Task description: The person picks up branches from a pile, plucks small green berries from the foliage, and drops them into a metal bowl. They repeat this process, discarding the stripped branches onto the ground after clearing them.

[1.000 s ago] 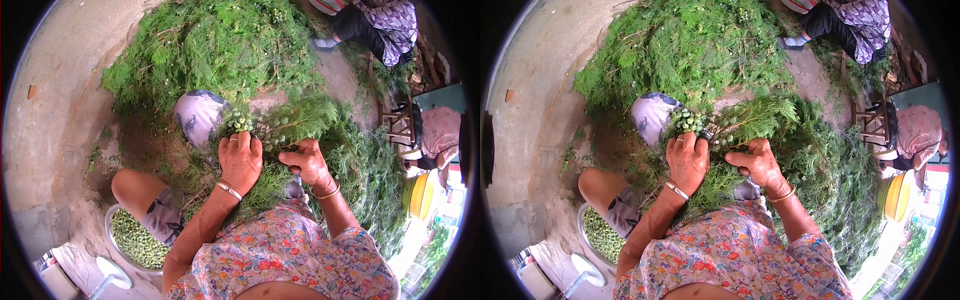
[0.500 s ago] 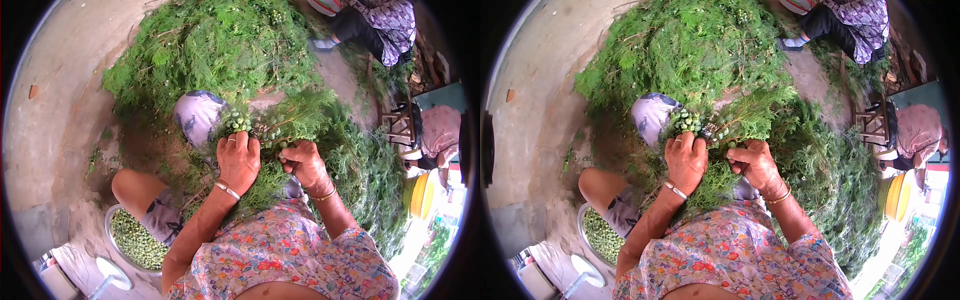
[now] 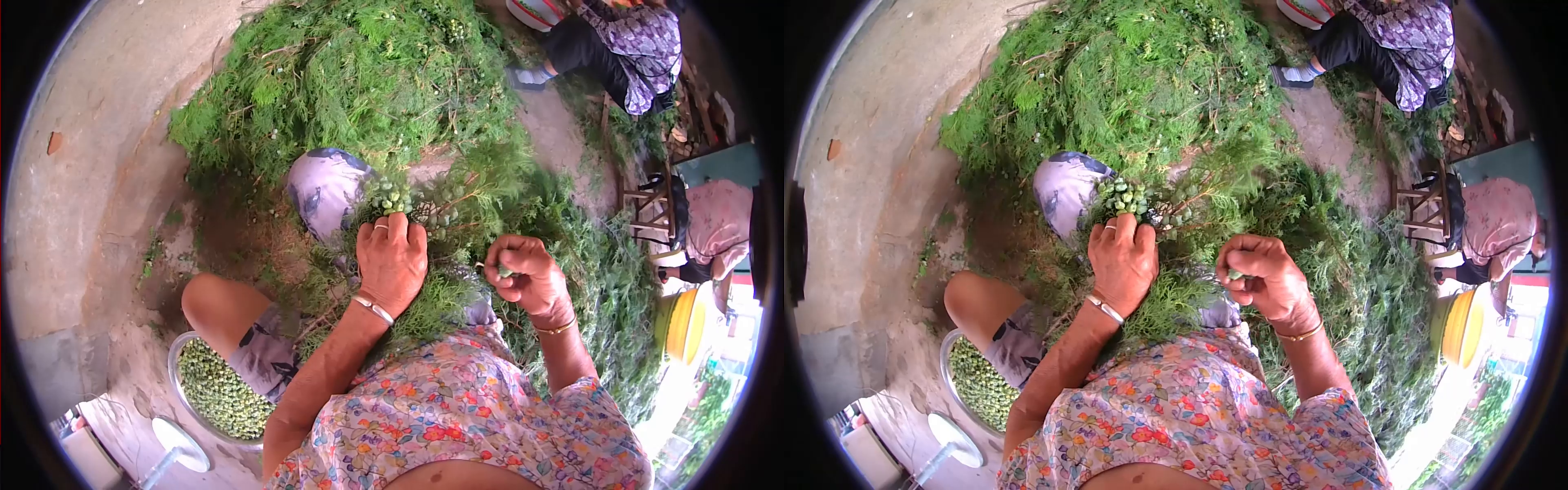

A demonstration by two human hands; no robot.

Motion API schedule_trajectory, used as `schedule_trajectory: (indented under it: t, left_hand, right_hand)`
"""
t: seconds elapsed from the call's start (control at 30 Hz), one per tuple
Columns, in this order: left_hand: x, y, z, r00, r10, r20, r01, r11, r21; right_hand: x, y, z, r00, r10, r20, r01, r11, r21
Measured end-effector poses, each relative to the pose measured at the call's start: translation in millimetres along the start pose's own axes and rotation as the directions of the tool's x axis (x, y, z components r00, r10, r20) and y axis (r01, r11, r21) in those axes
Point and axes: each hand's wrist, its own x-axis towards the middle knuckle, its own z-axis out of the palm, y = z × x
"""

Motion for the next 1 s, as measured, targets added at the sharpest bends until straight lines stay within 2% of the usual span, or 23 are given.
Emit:
schedule_trajectory:
  t: [0.03, 0.1, 0.13, 0.2, 0.23, 0.27, 0.3, 0.33, 0.37, 0.4, 0.5, 0.53, 0.6, 0.63, 0.67, 0.73, 0.77, 0.83, 0.97, 1.0]
  left_hand:
    - [-0.2, 0.2, -0.6, 1.0, 0.001, -0.001, -0.001, 1.0, -0.001]
    - [-1.3, 1.2, -2.2, 0.999, 0.011, 0.034, -0.012, 0.999, 0.034]
    - [-2.1, 1.8, -2.7, 0.999, 0.013, 0.033, -0.014, 0.999, 0.033]
    - [-2.4, 1.2, -4.8, 0.999, 0.027, 0.021, -0.027, 1.0, 0.001]
    - [-2.4, 0.3, -4.7, 1.0, 0.026, 0.018, -0.026, 1.0, 0.004]
    - [-2.6, -0.2, -3.7, 1.0, 0.028, 0.013, -0.028, 1.0, 0.002]
    - [-2.7, 0.0, -3.1, 1.0, 0.03, 0.008, -0.03, 1.0, -0.002]
    - [-2.7, 0.3, -3.2, 1.0, 0.027, 0.006, -0.027, 1.0, -0.004]
    - [-2.9, 0.3, -3.1, 1.0, 0.02, 0.009, -0.02, 1.0, -0.001]
    - [-3.2, 0.3, -3.0, 1.0, 0.015, 0.013, -0.015, 1.0, 0.003]
    - [-3.5, -0.1, -4.1, 1.0, 0.016, 0.027, -0.016, 1.0, 0.006]
    - [-4.0, -0.8, -4.3, 1.0, 0.013, 0.028, -0.013, 1.0, 0.008]
    - [-4.5, -1.0, -4.6, 1.0, 0.008, 0.028, -0.007, 1.0, -0.014]
    - [-4.7, -1.8, -4.3, 1.0, 0.004, 0.028, -0.004, 1.0, -0.014]
    - [-4.7, -2.6, -3.7, 1.0, 0.008, 0.007, -0.008, 1.0, -0.024]
    - [-4.9, -3.8, -2.6, 1.0, 0.006, -0.011, -0.006, 0.999, -0.036]
    - [-5.0, -3.9, -2.3, 1.0, 0.006, -0.007, -0.007, 0.999, -0.036]
    - [-4.9, -3.2, -2.0, 1.0, 0.007, -0.003, -0.007, 0.999, -0.039]
    - [-3.5, -2.2, -5.5, 1.0, 0.007, 0.021, -0.007, 1.0, -0.02]
    - [-3.3, -1.6, -6.3, 0.999, 0.008, 0.032, -0.008, 1.0, -0.01]
  right_hand:
    - [-1.5, -2.6, 4.0, 1.0, -0.001, -0.001, 0.001, 1.0, -0.001]
    - [-2.3, -10.4, 20.6, 0.997, 0.016, -0.071, -0.001, 0.979, 0.206]
    - [0.5, -10.7, 22.1, 0.997, 0.014, -0.072, 0.002, 0.978, 0.206]
    - [7.9, -12.4, 26.4, 0.992, -0.1, -0.071, 0.103, 0.994, 0.037]
    - [10.9, -12.6, 32.4, 0.971, -0.174, -0.161, 0.156, 0.98, -0.123]
    - [15.3, -13.0, 37.8, 0.972, -0.174, -0.157, 0.155, 0.98, -0.125]
    - [20.1, -14.1, 42.6, 0.93, -0.311, -0.195, 0.186, 0.856, -0.482]
    - [23.8, -16.4, 45.1, 0.876, -0.45, -0.177, 0.159, 0.614, -0.773]
    - [31.0, -15.4, 40.7, 0.838, -0.542, -0.06, 0.188, 0.39, -0.901]
    - [36.8, -13.8, 39.3, 0.838, -0.542, -0.06, 0.186, 0.388, -0.903]
    - [53.5, -5.4, 38.3, 0.825, -0.559, 0.086, 0.187, 0.125, -0.975]
    - [58.7, -2.8, 35.4, 0.826, -0.557, 0.088, 0.188, 0.125, -0.974]
    - [67.2, -1.4, 30.4, 0.842, -0.522, 0.137, 0.169, 0.015, -0.985]
    - [67.6, -5.2, 31.8, 0.87, -0.486, 0.087, 0.159, 0.108, -0.981]
    - [66.0, -7.7, 35.7, 0.871, -0.483, 0.088, 0.159, 0.107, -0.981]
    - [63.2, -11.3, 41.7, 0.922, -0.384, -0.045, 0.074, 0.288, -0.955]
    - [65.0, -8.8, 39.4, 0.923, -0.381, -0.047, 0.071, 0.288, -0.955]
    - [69.0, -3.3, 32.8, 0.9, -0.428, 0.083, 0.184, 0.2, -0.962]
    - [69.5, -3.4, 39.0, 0.905, -0.414, 0.098, 0.181, 0.167, -0.969]
    - [68.4, -4.9, 45.6, 0.907, -0.419, 0.046, 0.137, 0.19, -0.972]
